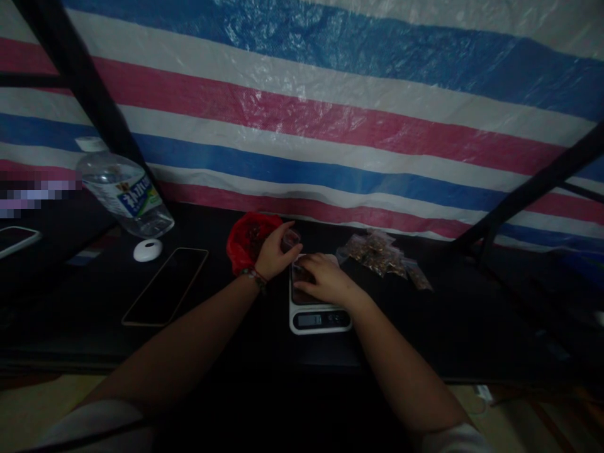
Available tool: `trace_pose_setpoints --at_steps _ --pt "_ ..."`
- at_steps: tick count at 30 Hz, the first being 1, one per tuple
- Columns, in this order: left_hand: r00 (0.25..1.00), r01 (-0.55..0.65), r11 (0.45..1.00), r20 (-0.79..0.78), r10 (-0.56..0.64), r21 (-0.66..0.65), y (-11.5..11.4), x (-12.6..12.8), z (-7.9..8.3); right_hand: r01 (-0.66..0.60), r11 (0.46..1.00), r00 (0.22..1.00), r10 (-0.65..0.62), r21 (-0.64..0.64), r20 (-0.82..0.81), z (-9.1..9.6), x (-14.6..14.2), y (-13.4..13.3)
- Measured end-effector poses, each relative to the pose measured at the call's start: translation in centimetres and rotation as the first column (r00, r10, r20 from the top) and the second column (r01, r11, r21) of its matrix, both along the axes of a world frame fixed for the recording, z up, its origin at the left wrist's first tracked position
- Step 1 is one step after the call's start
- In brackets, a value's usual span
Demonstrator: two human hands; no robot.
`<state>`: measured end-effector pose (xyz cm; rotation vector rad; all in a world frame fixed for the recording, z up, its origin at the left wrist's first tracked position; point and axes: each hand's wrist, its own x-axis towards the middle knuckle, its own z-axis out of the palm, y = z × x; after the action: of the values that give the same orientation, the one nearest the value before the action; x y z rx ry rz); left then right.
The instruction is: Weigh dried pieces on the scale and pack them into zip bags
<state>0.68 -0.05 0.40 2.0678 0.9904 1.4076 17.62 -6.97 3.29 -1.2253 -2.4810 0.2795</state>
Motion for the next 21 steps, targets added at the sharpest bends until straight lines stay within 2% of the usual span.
trace_pose_setpoints --at_steps 7,13,17,21 --pt "1.0 0.011 1.0 -0.011 -0.011 0.0 0.0 0.0 0.0 -0.111 0.994 0.994 0.111 0.017 -0.002 -0.4 0.1 0.4" --pt "1.0 -0.006 1.0 -0.008 0.005 -0.004 0.0 0.1 0.1 -0.057 0.998 0.998 0.058 0.038 -0.026 -0.6 1.6 0.8" --pt "1.0 -0.004 1.0 0.002 0.004 -0.003 -0.1 0.1 0.2 -0.02 0.997 0.997 0.026 0.076 -0.072 0.0 2.8 0.6" --pt "1.0 0.003 1.0 -0.008 -0.003 0.006 0.0 0.1 0.1 0.017 1.0 0.999 -0.017 0.005 -0.048 0.3 3.8 0.4"
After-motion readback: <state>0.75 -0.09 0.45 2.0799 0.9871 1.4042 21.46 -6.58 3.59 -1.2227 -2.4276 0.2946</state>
